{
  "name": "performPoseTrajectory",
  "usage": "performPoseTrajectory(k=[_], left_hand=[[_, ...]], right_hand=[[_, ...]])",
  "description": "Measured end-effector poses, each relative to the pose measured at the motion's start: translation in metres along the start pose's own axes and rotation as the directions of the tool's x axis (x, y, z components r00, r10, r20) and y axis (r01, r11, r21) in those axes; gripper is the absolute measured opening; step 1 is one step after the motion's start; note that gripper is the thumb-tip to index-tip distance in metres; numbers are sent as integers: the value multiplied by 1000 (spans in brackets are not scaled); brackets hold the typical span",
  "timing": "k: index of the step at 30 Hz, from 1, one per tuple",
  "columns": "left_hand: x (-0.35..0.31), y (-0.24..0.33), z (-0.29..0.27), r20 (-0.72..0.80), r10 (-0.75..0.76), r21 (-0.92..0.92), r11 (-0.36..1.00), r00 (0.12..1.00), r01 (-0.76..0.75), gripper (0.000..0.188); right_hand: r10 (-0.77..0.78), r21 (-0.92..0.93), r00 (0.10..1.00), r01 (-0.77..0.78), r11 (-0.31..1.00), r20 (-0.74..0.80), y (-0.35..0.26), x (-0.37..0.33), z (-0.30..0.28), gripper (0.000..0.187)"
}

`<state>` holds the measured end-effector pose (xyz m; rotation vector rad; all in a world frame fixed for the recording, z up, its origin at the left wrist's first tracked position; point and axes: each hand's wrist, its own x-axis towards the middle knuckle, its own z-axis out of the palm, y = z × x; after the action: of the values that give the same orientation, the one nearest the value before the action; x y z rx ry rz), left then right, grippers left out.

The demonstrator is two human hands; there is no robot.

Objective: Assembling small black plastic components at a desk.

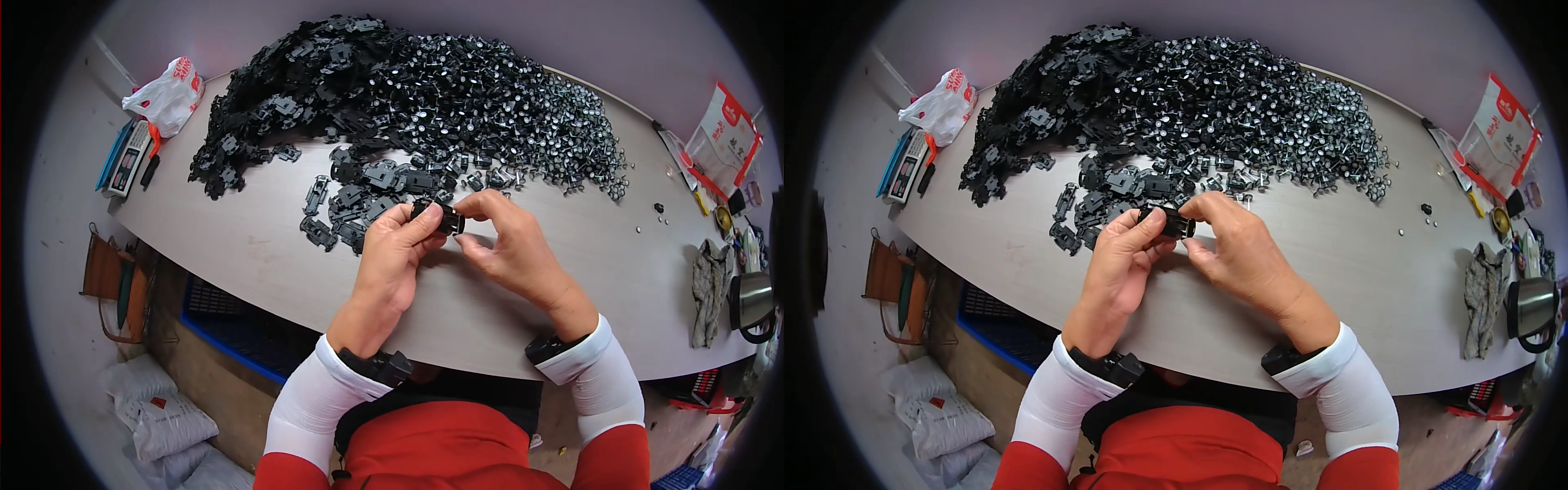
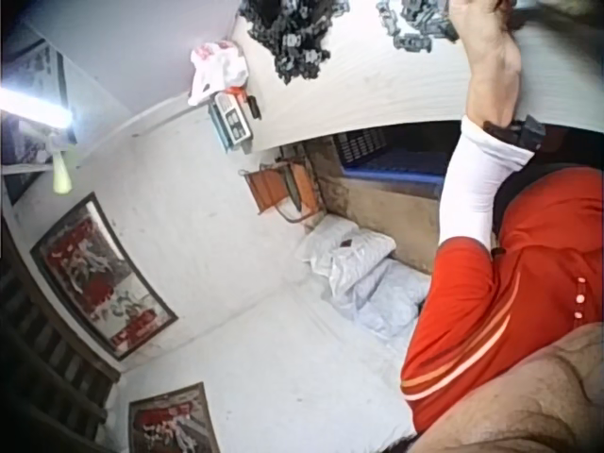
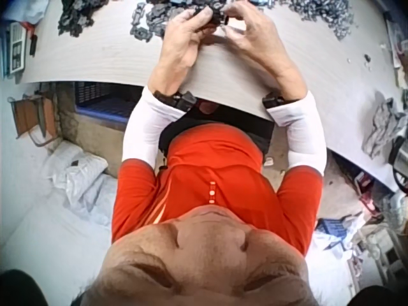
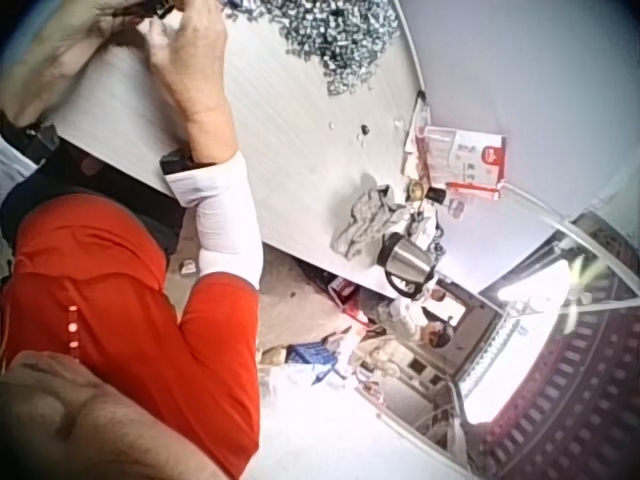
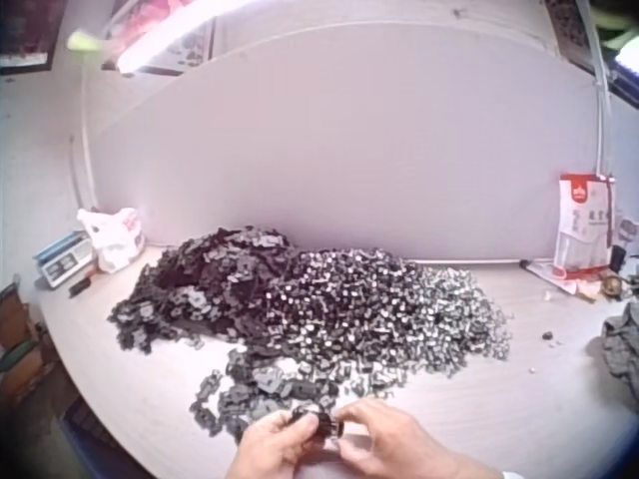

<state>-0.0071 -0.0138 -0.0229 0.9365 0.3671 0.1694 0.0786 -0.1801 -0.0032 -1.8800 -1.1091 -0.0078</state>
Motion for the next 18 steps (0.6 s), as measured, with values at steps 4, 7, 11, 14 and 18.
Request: performPoseTrajectory(k=[4, 7, 11, 14, 18], left_hand=[[-8, -1, 5, 4, 63, -7, 998, 998, -63, 9], [-12, -1, 4, 12, 64, -37, 997, 998, -64, 9], [-15, -2, -3, -2, 66, -49, 997, 998, -66, 12], [-24, 9, -15, -10, 90, 64, 994, 996, -89, 13], [-37, 45, -69, -116, 322, 364, 894, 940, -261, 20]], right_hand=[[-17, 49, 999, 19, 999, -32, -3, 1, 2, 29], [-40, 71, 996, 45, 996, -75, -5, -1, 6, 32], [-48, 113, 995, 58, 992, -91, -5, -2, 16, 38], [-26, 180, 997, 39, 983, -74, -11, -3, 19, 38], [17, 98, 998, -23, 995, 54, 7, -5, 11, 32]])
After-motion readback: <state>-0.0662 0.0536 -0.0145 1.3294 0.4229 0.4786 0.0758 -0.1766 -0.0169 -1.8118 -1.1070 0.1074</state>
